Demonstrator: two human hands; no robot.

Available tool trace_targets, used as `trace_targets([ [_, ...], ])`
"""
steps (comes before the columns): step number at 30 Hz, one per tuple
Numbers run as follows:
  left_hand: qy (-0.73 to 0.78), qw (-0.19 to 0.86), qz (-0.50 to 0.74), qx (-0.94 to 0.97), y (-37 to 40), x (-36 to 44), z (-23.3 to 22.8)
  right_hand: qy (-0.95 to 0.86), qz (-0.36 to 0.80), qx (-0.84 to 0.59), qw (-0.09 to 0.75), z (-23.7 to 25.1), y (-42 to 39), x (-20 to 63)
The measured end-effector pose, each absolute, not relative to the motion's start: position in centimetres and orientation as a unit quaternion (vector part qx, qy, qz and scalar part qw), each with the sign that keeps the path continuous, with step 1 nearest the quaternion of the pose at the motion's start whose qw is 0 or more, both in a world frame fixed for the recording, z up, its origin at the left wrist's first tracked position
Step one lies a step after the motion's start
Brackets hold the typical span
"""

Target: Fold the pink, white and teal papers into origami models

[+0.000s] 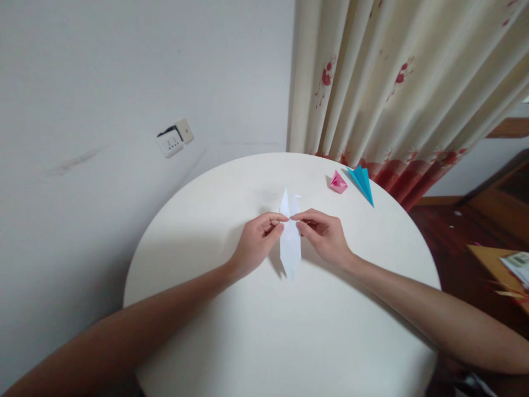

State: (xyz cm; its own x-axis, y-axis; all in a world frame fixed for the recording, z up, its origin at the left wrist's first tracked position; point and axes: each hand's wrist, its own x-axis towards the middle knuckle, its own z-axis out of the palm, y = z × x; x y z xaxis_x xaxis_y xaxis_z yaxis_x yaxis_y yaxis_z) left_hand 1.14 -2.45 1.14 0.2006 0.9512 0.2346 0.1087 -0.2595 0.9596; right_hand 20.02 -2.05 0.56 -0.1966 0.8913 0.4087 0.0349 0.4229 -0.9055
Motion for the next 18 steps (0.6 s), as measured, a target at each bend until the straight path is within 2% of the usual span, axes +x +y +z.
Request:
trace_targets([
  [8,0.378,0.47,0.465,0.648,-2.4,0.5,1.3,-0.668,0.48,-0.285,0.492,1.0,-1.8,21.2],
  [18,0.341,0.502,0.463,0.646,-2.6,0.6,1.2,-0.682,0.464,-0.285,0.488,0.9,-1.8,21.4],
])
